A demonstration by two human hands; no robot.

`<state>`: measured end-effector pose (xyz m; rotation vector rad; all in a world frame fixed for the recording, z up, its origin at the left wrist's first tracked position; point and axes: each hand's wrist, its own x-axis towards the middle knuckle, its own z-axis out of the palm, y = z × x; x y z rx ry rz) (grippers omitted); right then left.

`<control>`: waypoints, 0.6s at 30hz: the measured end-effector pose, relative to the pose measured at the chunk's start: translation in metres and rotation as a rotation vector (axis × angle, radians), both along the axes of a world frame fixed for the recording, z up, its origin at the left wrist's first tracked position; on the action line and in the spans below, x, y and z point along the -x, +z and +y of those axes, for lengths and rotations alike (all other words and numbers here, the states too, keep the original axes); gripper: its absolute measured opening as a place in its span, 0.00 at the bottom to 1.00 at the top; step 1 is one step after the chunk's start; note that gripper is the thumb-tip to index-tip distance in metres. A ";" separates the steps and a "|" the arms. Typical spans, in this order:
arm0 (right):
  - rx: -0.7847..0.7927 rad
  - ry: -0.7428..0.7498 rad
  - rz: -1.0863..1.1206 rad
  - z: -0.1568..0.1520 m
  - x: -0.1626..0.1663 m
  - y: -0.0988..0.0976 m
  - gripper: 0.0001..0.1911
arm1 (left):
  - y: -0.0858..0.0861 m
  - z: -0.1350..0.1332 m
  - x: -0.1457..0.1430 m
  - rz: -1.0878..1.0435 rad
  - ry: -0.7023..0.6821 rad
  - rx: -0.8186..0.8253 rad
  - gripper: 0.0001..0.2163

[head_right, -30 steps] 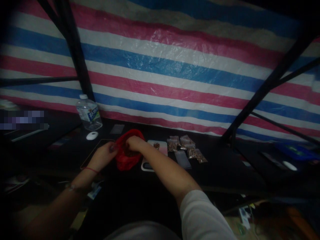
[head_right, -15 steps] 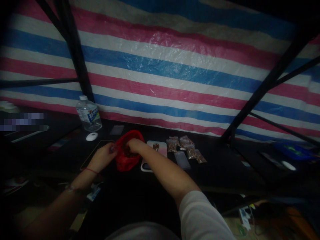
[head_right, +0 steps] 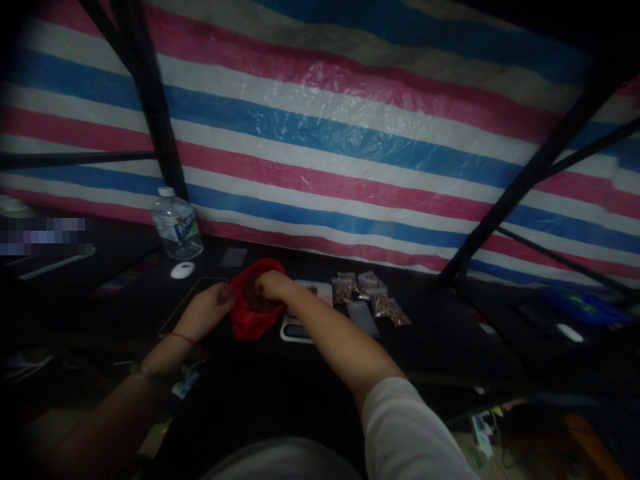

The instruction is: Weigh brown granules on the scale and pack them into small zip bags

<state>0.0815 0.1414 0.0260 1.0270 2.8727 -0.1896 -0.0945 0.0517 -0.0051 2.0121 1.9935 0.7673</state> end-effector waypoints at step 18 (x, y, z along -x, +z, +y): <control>0.145 -0.249 0.345 -0.019 -0.111 0.052 0.11 | 0.009 -0.005 -0.005 -0.008 -0.006 0.029 0.11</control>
